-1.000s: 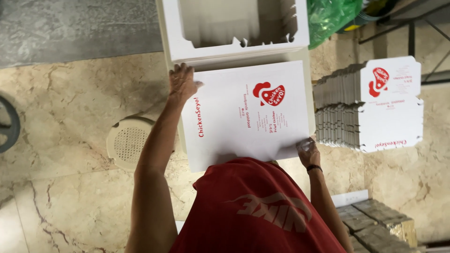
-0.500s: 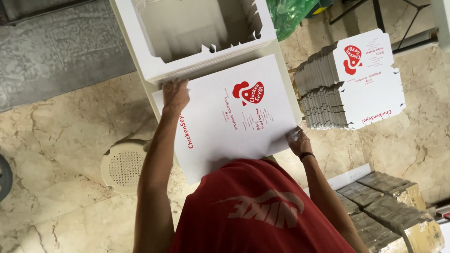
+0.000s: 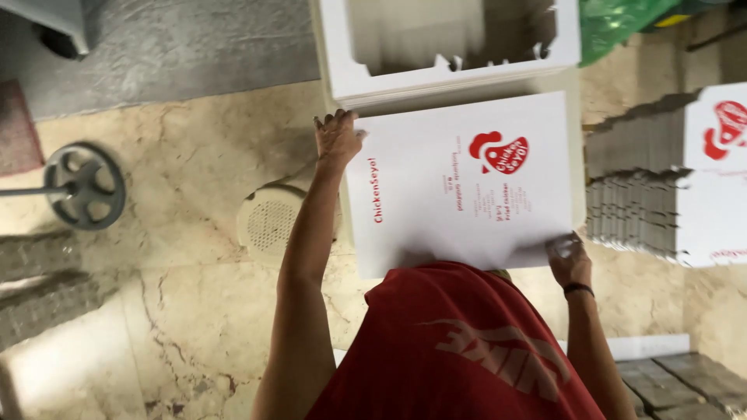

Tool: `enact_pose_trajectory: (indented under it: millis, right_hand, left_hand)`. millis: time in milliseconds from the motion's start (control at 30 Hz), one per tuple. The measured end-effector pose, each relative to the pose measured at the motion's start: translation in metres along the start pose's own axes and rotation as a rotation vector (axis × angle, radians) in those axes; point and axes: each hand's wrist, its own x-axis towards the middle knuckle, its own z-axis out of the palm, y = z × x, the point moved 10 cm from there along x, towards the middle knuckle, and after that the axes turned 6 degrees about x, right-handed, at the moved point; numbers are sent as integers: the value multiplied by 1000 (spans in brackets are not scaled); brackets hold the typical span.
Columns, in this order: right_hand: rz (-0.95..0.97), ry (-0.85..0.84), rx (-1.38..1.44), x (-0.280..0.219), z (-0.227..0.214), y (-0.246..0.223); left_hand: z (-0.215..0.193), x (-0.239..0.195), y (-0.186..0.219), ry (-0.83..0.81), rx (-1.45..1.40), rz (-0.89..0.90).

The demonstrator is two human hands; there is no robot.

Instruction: Removing pre-cut center pieces from flat cardboard box templates and stacking the prepared sheets.

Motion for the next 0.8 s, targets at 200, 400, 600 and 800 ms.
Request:
enact_pose_trajectory:
  millis: [200, 400, 600, 800]
  right_hand:
    - [34, 47, -119, 7, -1, 18]
    - [20, 48, -136, 7, -2, 16]
    - [39, 33, -83, 0, -4, 11]
    - [77, 77, 47, -23, -9, -18]
  left_hand:
    - [29, 14, -18, -34, -96, -3]
    - [7, 5, -7, -11, -99, 29]
    - [17, -4, -12, -14, -162, 0]
    - [-20, -67, -9, 96, -628, 32]
